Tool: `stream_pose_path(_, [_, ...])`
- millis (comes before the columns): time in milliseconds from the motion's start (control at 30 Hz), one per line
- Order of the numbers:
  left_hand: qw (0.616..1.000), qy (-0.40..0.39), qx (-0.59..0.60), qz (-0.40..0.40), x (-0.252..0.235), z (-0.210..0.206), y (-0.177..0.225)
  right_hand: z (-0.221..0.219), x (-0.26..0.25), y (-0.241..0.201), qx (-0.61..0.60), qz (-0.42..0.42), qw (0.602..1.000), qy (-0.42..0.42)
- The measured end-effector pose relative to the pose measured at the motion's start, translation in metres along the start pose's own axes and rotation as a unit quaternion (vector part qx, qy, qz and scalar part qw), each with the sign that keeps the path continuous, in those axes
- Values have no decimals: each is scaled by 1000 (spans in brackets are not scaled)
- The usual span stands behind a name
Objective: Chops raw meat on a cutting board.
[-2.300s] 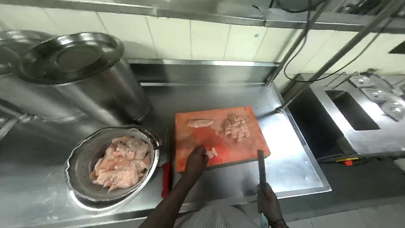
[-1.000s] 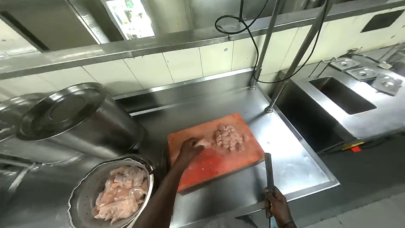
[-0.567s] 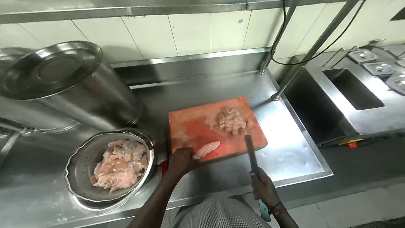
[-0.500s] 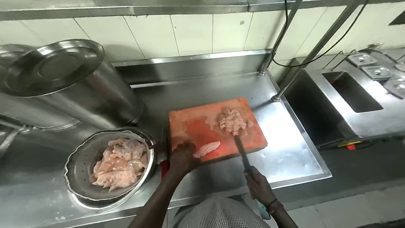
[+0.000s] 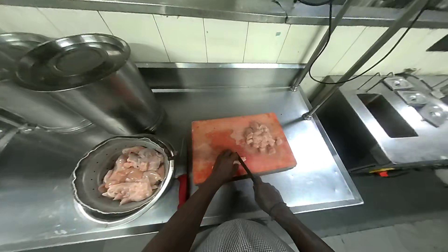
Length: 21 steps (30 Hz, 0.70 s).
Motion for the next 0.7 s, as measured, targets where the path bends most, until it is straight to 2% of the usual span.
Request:
stream_pose_path(233, [999,-3,-29,21,-1,0,-1,1,-31,-33,18,7,999,43])
stream_pose_path(333, [998,4,-33,60,0,4,-2,-9,-25,-21,19,9,999,30])
stream_pose_path(433, [995,22,-49,88,6,6,-5,-33,-10,10,8,-1,1000,13])
stream_pose_path(567, [998,52,-28,29,21,11,-9,-47,11,38,31,-37,999,-22])
stream_pose_path(700, [992,124,6,-16,38,20,-12,-24,15,27,28,-16,999,7])
Point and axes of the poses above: each hand's wrist, its own x-axis away from the middle knuckle, its own z-axis out of the back of the hand, y = z × x, the point moved 10 cm from there along -x, towards the middle knuckle, and after that the axes turned 9 degrees about -z, right-handed, at the moved point
